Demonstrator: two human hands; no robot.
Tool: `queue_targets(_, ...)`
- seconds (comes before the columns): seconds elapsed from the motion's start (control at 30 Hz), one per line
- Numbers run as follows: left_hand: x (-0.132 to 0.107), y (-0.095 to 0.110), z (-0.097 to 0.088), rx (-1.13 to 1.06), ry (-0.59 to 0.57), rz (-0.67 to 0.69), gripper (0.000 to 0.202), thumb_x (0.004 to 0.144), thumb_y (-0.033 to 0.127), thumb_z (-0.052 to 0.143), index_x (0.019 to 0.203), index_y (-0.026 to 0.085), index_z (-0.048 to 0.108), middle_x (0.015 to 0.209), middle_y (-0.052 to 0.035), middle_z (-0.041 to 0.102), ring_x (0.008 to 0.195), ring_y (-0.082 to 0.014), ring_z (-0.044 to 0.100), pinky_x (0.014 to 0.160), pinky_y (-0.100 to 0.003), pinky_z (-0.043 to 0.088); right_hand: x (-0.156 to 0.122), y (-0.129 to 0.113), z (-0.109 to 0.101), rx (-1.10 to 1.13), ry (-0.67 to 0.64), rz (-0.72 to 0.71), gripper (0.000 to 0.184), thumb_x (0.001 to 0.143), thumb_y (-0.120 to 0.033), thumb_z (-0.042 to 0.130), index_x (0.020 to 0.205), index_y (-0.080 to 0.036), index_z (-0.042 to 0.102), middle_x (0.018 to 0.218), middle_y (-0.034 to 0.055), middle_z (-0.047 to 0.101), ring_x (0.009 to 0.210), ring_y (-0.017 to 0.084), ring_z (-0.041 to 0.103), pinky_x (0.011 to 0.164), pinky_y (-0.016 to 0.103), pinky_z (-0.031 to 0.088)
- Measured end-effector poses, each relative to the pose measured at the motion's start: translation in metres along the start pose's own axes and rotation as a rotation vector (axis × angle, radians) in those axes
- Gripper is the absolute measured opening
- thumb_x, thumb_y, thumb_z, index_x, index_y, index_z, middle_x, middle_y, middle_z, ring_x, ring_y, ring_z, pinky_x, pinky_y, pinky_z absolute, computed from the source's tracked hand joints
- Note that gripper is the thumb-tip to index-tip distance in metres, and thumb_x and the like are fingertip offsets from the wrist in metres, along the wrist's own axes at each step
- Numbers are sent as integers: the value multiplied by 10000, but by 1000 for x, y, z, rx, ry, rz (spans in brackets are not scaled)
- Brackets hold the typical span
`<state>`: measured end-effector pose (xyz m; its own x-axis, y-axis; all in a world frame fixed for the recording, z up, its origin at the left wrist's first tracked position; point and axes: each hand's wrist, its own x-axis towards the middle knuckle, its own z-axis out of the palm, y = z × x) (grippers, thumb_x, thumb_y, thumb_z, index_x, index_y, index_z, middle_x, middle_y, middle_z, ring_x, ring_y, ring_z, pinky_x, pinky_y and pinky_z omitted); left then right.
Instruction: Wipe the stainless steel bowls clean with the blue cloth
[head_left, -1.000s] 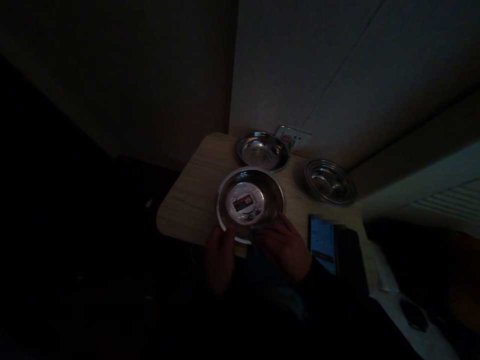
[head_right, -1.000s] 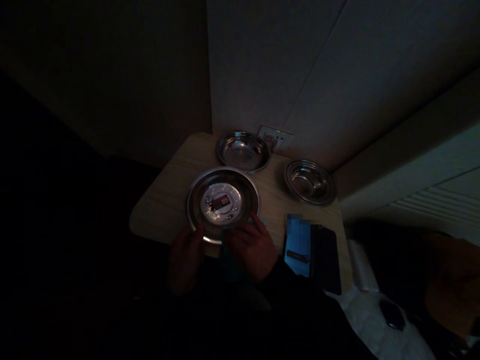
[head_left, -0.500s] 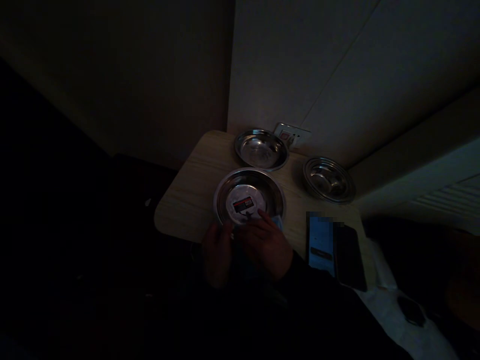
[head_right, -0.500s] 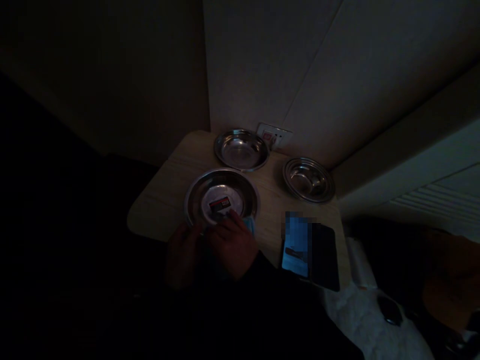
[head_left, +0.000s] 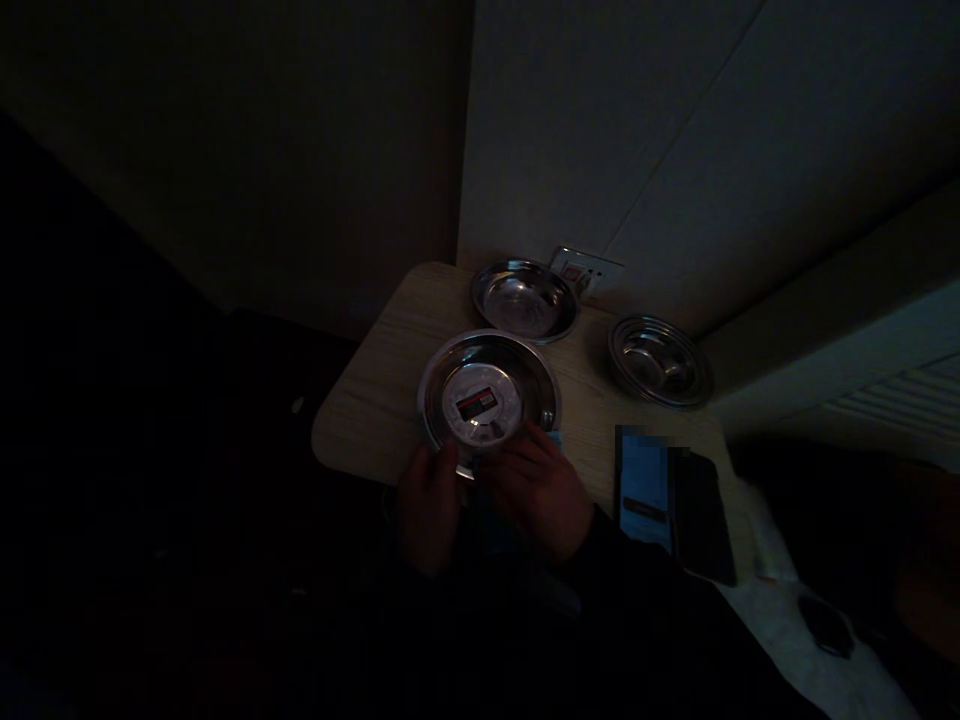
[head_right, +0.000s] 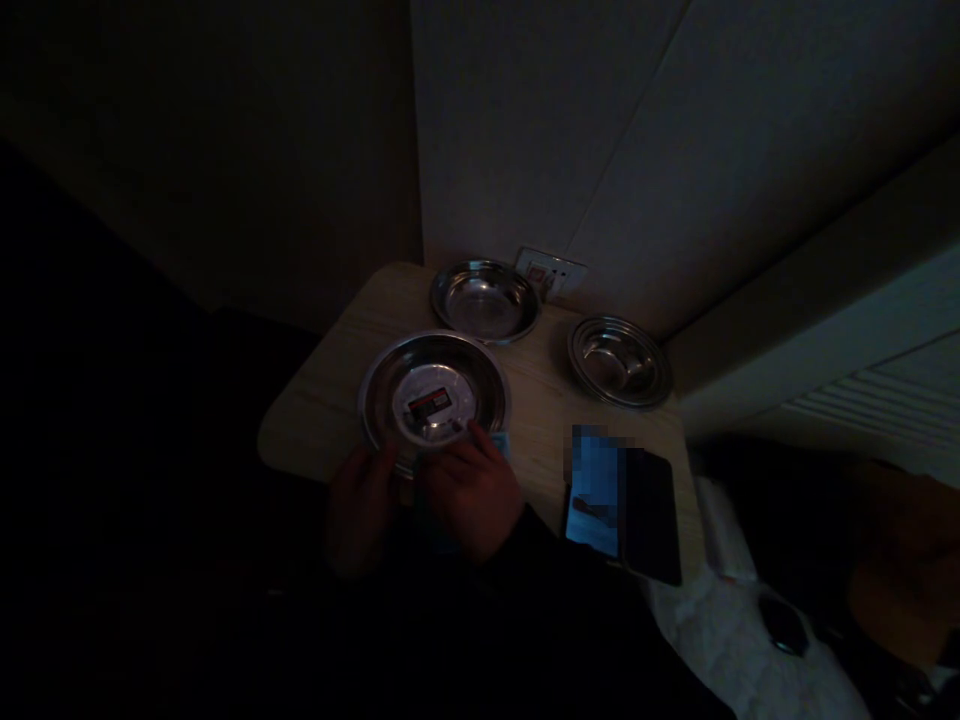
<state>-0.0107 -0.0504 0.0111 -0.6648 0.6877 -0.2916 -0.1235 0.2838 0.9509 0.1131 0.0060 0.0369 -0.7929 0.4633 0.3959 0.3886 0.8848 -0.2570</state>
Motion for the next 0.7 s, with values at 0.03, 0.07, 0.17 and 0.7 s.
queue_targets(0.03, -1, -1, -1, 7, -10, -20, 284, 779, 458, 517, 760, 186, 599, 679, 11, 603, 657, -135, 537, 601, -236, 399, -3, 3, -2, -11, -3, -4, 109, 868, -189, 540, 848, -220, 642, 914, -16, 718, 873, 159, 611, 1063, 427, 282)
queue_targets(0.07, -1, -1, -1, 7, -18, -40, 284, 783, 457, 512, 764, 187, 596, 696, 9, 606, 671, -137, 540, 607, -238, 399, -7, 8, -6, -25, -9, -15, 111, 873, -195, 535, 860, -226, 641, 920, -21, 718, 875, 156, 611, 1067, 430, 271)
queue_targets(0.17, -3, 1, -2, 35, -23, -57, 288, 782, 460, 511, 738, 184, 582, 663, 11, 586, 654, -139, 529, 595, -242, 390, -20, 27, -22, -82, -30, -56, 128, 883, -195, 519, 912, -234, 637, 941, -23, 717, 904, 163, 608, 1076, 458, 241)
queue_targets(0.7, -8, 11, -1, 39, -61, -163, 380, 794, 561, 453, 744, 196, 548, 439, 59, 452, 406, -113, 447, 430, -232, 335, -17, 33, -54, -138, 58, 4, 196, 898, -211, 478, 1027, -232, 624, 1042, 33, 688, 999, 197, 588, 1052, 499, 255)
